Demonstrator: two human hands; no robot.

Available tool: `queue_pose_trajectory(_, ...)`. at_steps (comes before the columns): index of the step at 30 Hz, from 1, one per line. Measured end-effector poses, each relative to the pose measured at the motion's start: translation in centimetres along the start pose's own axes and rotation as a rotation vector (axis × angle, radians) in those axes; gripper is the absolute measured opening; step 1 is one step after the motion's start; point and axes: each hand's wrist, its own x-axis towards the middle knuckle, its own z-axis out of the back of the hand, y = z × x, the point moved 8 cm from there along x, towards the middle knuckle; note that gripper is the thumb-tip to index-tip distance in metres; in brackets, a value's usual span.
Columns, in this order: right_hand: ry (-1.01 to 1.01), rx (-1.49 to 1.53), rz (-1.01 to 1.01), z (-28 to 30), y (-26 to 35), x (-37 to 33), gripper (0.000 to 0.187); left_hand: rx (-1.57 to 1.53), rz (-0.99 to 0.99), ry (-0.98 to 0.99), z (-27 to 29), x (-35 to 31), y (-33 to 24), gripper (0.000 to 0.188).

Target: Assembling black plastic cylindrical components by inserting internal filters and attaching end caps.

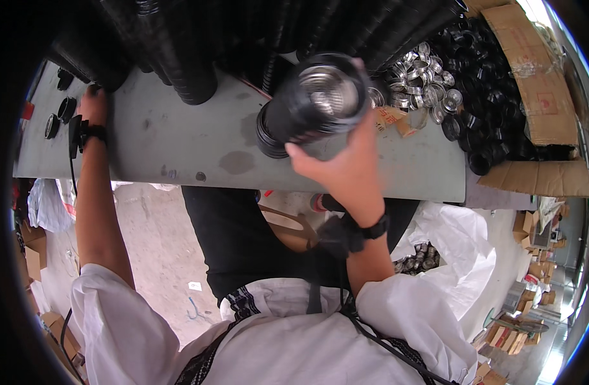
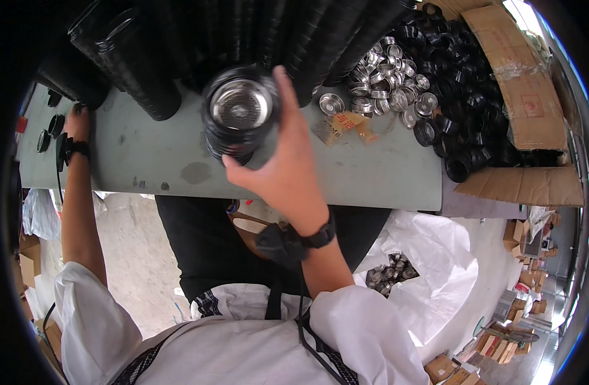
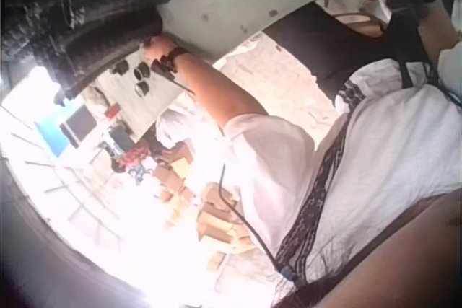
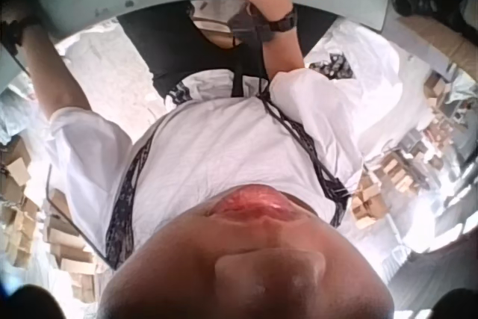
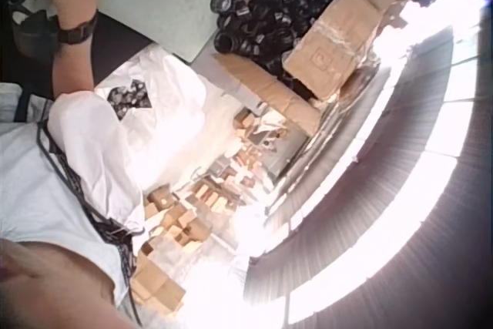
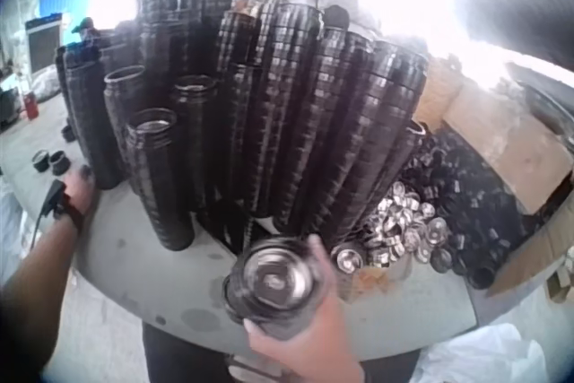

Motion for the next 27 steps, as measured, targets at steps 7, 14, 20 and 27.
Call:
queue_pose_trajectory(7,0.053,-0.058,-0.035,-3.1,-1.9,-0.8,0.095,-0.032,-0.009,0.037,-0.2,0.3,-0.1,0.042)
queue_pose_trajectory(14,-0.028,-0.042,-0.131,0.3,-3.5,-5.7,0.087,-0.043,-0.038,-0.012,0.0,-0.5,-0.9,0.037)
queue_pose_trajectory(20,-0.068,-0.212,-0.34,7.1,-3.5,-11.7,0.068,-0.075,-0.054,-0.033,0.0,-0.8,-0.4,0.034)
queue_pose_trajectory(27,-0.103,-0.635,-0.386,15.8,-3.9,-14.0,0.06,-0.003,-0.028,0.08,-0.9,0.0,-0.1,0.037)
